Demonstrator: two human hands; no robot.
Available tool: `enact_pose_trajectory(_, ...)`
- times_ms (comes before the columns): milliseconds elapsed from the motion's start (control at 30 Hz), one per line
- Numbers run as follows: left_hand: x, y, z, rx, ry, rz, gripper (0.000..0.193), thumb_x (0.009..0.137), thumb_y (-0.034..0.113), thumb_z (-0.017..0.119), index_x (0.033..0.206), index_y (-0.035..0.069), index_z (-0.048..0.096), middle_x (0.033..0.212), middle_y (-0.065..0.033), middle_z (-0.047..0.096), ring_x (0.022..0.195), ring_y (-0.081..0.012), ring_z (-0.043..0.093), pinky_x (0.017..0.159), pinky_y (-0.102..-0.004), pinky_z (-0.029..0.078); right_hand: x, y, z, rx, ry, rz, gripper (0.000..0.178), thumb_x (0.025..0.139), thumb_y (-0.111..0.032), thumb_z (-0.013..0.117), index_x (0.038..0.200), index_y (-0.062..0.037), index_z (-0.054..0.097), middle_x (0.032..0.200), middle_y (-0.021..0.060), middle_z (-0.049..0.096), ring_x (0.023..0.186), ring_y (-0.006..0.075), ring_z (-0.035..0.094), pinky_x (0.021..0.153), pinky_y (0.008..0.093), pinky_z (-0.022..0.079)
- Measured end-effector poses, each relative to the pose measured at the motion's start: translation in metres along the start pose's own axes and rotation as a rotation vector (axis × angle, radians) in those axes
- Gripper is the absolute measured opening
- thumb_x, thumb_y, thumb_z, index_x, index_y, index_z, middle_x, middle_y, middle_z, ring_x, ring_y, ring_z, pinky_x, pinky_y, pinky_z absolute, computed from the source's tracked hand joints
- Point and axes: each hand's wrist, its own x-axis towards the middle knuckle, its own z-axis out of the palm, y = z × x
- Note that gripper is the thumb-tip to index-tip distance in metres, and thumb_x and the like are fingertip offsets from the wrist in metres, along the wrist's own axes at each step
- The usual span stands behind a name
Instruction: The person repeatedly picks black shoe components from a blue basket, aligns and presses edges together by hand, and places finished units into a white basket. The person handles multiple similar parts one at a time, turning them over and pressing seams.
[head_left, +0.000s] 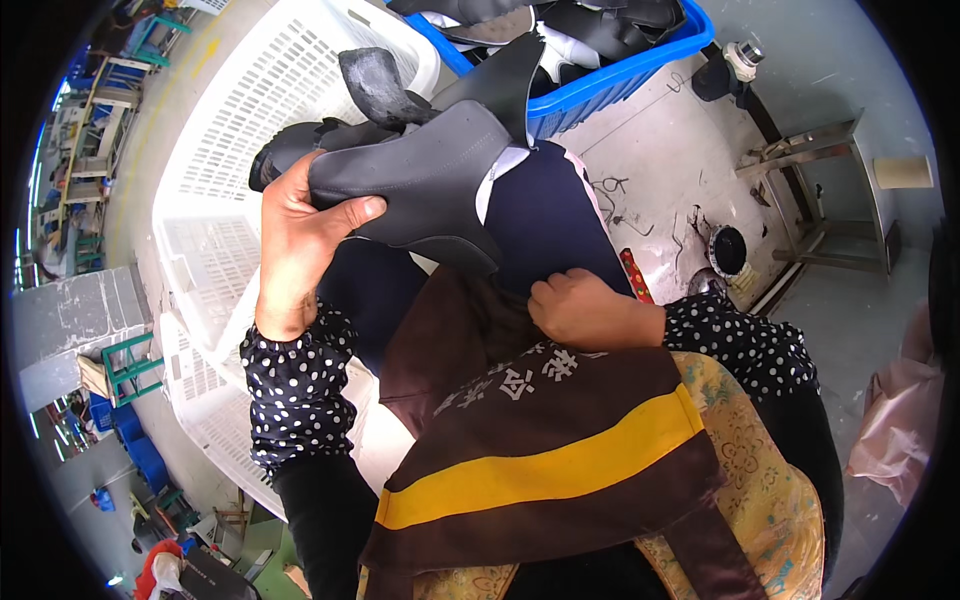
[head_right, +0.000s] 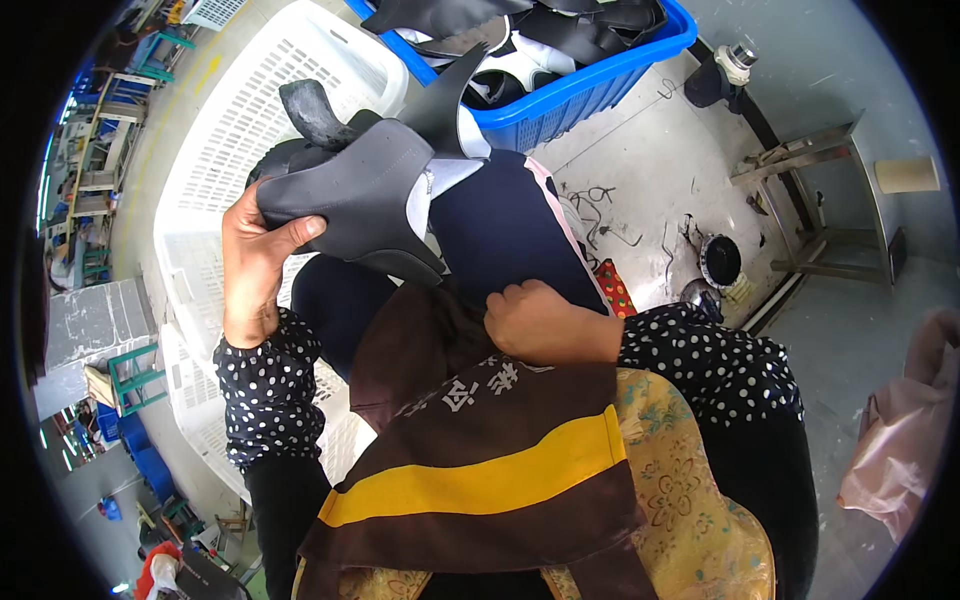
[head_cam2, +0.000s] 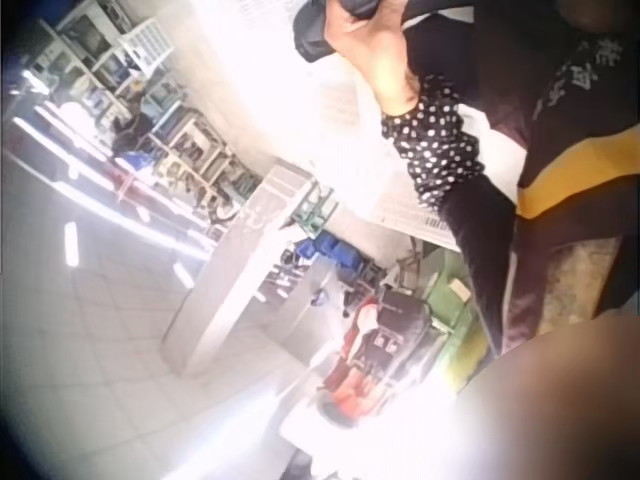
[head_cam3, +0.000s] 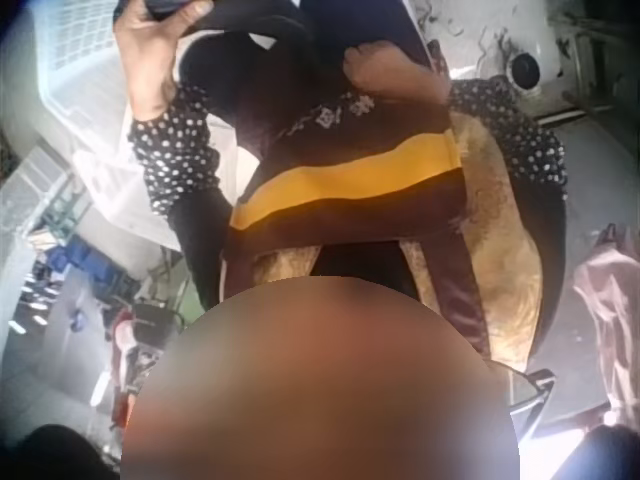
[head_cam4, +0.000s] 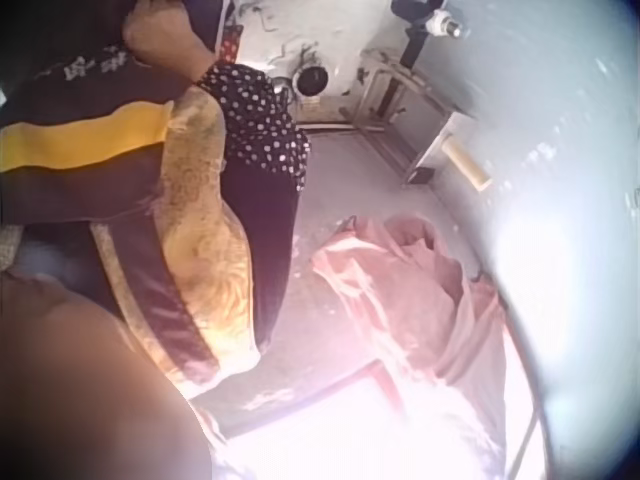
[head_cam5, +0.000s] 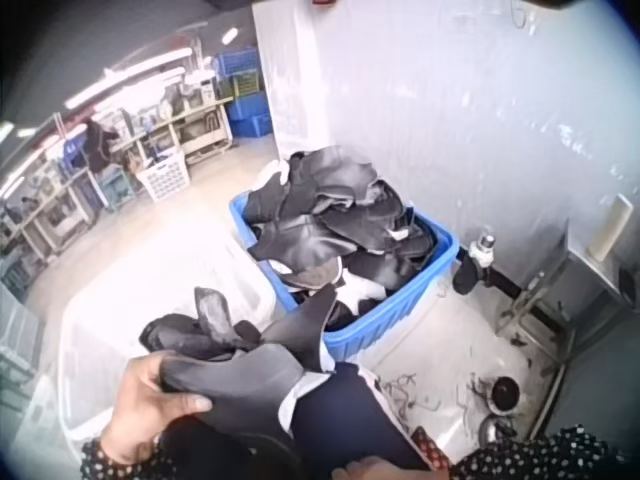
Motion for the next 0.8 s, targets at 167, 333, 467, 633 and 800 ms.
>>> enact_pose_trajectory(167,-0.012,0.015,-0.012,-0.057,0.118,0.063,0.036,0.081,-0.008,0.082,0.115,-0.001,0.072,0.102,-0.0061,0.077,0.089,-0.0134,0.071,0.086,-0.0284,0.056,0.006,-0.007,0.002,0.276,0.075,0.003,0.028,0.087,-0.031,0.073,0.076,-0.0065,0.065,0.072,0.0098,0.062,0.069,0.0295,0.069,0.061,0.0399,0.056)
enact_pose_trajectory(333,-0.023,0.015,-0.026,-0.054,0.206,0.065,0.036,0.080,-0.006,0.084,0.114,-0.002,0.071,0.102,-0.0075,0.077,0.090,-0.0144,0.071,0.087,-0.0286,0.055,0.018,-0.009,0.005,0.172,-0.178,0.021,0.027,0.091,-0.021,0.065,0.072,-0.0028,0.071,0.075,0.0153,0.070,0.071,0.0326,0.073,0.059,0.0425,0.058)
enact_pose_trajectory(467,-0.033,0.010,-0.035,-0.071,0.215,0.077,0.038,0.080,-0.007,0.083,0.115,-0.002,0.071,0.102,-0.0079,0.077,0.091,-0.0151,0.071,0.088,-0.0294,0.056,0.028,-0.012,-0.001,0.218,-0.342,0.020,0.029,0.098,-0.023,0.062,0.080,-0.0036,0.073,0.083,0.0187,0.072,0.079,0.0352,0.074,0.066,0.0440,0.059)
enact_pose_trajectory(633,-0.039,0.002,-0.050,-0.032,0.208,0.053,0.039,0.080,-0.007,0.084,0.116,-0.003,0.070,0.102,-0.0086,0.077,0.092,-0.0159,0.072,0.089,-0.0296,0.056,0.021,0.023,-0.034,0.785,0.258,0.399,0.003,0.095,-0.005,0.071,0.096,-0.0046,0.067,0.085,0.0084,0.065,0.081,0.0170,0.064,0.076,0.0324,0.053)
enact_pose_trajectory(800,-0.032,0.009,-0.044,-0.077,0.168,0.083,0.038,0.079,-0.006,0.085,0.115,-0.003,0.071,0.102,-0.0081,0.077,0.090,-0.0150,0.072,0.087,-0.0292,0.057,0.012,0.072,-0.056,1.050,0.501,0.561,0.003,0.100,-0.003,0.067,0.098,-0.0017,0.068,0.088,-0.0055,0.063,0.084,0.0052,0.054,0.076,0.0233,0.048)
